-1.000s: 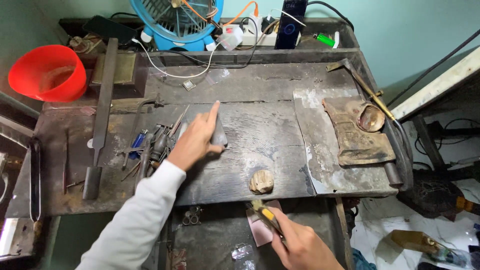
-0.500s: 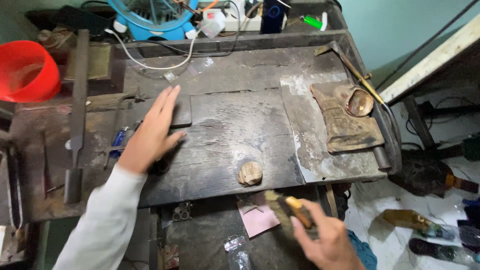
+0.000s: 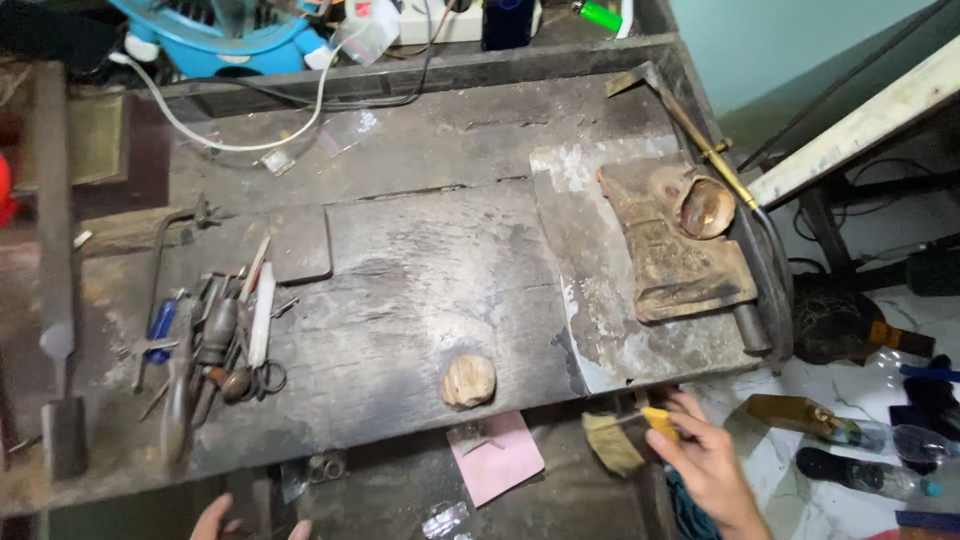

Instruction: Cleaning a jewelry workbench with a brush and sorting small metal components into plastic bags.

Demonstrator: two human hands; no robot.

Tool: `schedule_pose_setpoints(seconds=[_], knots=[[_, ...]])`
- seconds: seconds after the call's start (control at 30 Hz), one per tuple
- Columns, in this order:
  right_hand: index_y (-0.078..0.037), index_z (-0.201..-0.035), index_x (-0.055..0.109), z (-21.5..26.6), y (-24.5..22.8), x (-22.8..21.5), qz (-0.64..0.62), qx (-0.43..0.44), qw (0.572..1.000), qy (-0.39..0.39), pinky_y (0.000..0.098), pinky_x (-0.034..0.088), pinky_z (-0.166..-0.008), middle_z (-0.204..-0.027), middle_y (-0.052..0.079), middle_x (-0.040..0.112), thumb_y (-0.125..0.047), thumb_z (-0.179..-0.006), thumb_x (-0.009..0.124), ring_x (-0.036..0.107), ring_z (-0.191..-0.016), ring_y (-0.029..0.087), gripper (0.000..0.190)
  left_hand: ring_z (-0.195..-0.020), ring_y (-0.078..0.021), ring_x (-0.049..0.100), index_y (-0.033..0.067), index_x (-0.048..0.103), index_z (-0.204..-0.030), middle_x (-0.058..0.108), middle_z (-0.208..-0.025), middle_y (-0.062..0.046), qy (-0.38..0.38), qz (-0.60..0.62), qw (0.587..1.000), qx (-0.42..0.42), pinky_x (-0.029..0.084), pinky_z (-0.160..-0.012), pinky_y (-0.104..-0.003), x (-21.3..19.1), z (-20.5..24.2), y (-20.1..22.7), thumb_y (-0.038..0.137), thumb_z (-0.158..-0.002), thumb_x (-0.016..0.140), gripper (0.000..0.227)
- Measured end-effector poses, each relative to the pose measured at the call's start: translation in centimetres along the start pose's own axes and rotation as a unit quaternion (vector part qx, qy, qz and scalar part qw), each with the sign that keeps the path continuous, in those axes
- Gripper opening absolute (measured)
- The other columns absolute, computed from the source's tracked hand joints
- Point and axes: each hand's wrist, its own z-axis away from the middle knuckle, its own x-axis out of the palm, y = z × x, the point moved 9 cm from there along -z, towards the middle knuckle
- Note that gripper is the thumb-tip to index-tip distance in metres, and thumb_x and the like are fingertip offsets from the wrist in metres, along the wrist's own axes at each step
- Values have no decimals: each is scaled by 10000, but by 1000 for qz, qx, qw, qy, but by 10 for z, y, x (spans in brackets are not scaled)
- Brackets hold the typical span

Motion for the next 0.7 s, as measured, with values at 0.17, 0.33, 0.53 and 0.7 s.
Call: schedule_pose_setpoints(seconds=[0.17, 0.33, 0.53, 0.7], knots=[[77, -1102, 750, 1, 83, 3, -113, 73, 991, 23, 311, 541, -825, -1076, 112, 732, -84, -951, 678, 663, -960, 195, 232, -580, -230, 604, 104, 619, -1439, 691, -845, -121, -246, 288, 910, -170, 563, -546, -345, 46, 18, -34, 60, -705, 818, 761], [43, -1385, 627, 31, 83, -3, 4, 64, 996, 63, 287, 362, -1129, -1457, 76, 602, -213, -938, 619, 507, -1335, 147, 515, -846, -312, 682, 37, 675, -1326, 751, -958, -209, -253, 176, 923, -232, 512, -827, -388, 38, 28, -41, 18, -641, 892, 718], [26, -1264, 707, 73, 91, -6, 81, 15, 995, 59, 317, 342, -1166, -1432, 123, 635, -241, -926, 641, 472, -1450, 206, 436, -759, -332, 706, 28, 664, -1317, 753, -896, -214, -256, 225, 914, -221, 552, -721, -401, 33, 54, -59, 17, -621, 884, 730], [-29, -1122, 785, 86, -31, 50, 204, -130, 969, 53, 340, 313, -1185, -1610, 223, 437, -169, -872, 722, 451, -1481, 288, 293, -1290, -344, 615, 192, 485, -1566, 670, -1400, -115, -336, 44, 871, -357, 479, -1056, -438, -12, 56, 1, 315, -715, 860, 938]])
